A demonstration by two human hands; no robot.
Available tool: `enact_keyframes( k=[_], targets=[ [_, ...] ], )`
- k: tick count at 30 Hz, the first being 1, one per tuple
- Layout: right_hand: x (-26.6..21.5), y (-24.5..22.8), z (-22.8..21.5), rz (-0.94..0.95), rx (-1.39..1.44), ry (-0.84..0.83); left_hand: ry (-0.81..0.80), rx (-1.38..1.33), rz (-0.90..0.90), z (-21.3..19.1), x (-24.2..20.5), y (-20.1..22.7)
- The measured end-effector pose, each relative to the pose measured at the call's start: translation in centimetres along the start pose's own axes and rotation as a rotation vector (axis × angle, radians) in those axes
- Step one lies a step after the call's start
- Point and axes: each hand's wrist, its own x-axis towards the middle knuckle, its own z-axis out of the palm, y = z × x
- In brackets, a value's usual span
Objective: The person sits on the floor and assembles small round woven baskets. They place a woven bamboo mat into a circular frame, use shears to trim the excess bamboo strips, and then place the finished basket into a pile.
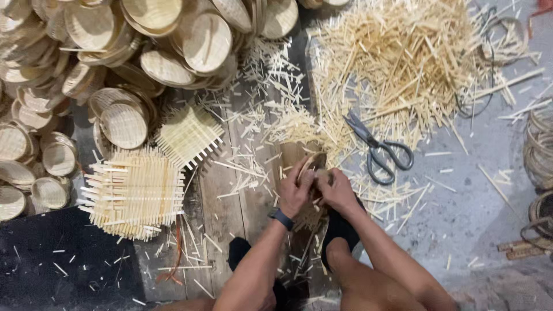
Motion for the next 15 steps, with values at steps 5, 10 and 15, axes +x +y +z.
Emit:
enact_keyframes(
  k=[5, 10, 15],
  targets=[
    [0.1, 1.4, -1.6, -0.046, 0.027, -0.091, 0.117, 0.107, 0.211, 0.3, 1.0, -5.5],
    [-2.1, -0.5, -3.8, 0.048, 0.477, -0.285, 0.087, 0.395, -0.136, -4.0, 5.2, -11.9],
    [-3.3, 0.7, -3.6, 0.06, 0.351, -0.266, 0.042, 0.477, -0.15, -9.7, 13.2, -6.7]
  ],
)
